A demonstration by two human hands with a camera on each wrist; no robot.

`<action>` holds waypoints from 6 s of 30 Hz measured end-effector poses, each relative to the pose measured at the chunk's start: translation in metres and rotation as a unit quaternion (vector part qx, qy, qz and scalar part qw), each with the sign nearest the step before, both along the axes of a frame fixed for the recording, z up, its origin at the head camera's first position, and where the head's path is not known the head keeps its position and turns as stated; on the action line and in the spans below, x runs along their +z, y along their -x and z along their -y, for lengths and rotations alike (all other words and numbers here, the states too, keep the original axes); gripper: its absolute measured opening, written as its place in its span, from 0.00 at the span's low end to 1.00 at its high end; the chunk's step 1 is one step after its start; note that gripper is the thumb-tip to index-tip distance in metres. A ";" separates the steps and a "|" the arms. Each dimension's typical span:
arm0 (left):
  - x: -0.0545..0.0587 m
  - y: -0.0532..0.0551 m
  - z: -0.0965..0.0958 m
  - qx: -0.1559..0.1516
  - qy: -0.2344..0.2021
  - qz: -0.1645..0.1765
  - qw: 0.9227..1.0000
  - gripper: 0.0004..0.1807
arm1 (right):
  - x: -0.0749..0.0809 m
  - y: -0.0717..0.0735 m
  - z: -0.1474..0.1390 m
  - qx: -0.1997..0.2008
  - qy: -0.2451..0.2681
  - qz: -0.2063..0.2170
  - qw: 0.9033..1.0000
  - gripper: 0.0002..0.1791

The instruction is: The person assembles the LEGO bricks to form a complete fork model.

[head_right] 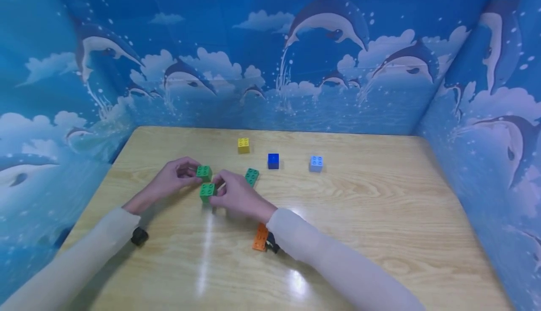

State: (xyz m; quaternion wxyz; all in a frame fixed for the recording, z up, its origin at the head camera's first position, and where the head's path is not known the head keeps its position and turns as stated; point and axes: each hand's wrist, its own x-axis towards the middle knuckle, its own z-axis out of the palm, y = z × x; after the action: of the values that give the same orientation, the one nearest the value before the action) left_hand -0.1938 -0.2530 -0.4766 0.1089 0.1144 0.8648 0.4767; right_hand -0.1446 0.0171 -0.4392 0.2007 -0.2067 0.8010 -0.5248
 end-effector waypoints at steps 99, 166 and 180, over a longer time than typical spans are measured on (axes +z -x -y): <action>0.012 -0.052 0.015 0.031 0.072 -0.043 0.996 0.30 | 0.023 0.008 -0.013 -0.059 0.009 -0.105 0.993 0.23; 0.010 -0.140 -0.171 -0.081 0.179 -0.047 0.979 0.22 | -0.014 -0.110 -0.175 -0.108 -0.264 -0.075 0.956 0.17; 0.011 -0.127 -0.167 -0.070 0.119 0.011 0.990 0.22 | -0.017 -0.093 -0.191 -0.064 -0.173 -0.052 0.981 0.20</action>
State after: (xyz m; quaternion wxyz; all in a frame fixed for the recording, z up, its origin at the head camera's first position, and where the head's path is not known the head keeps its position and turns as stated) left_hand -0.0668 -0.0862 -0.4652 0.1641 0.1554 0.9042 0.3625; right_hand -0.0512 0.2083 -0.4566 0.1574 -0.1446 0.9006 -0.3785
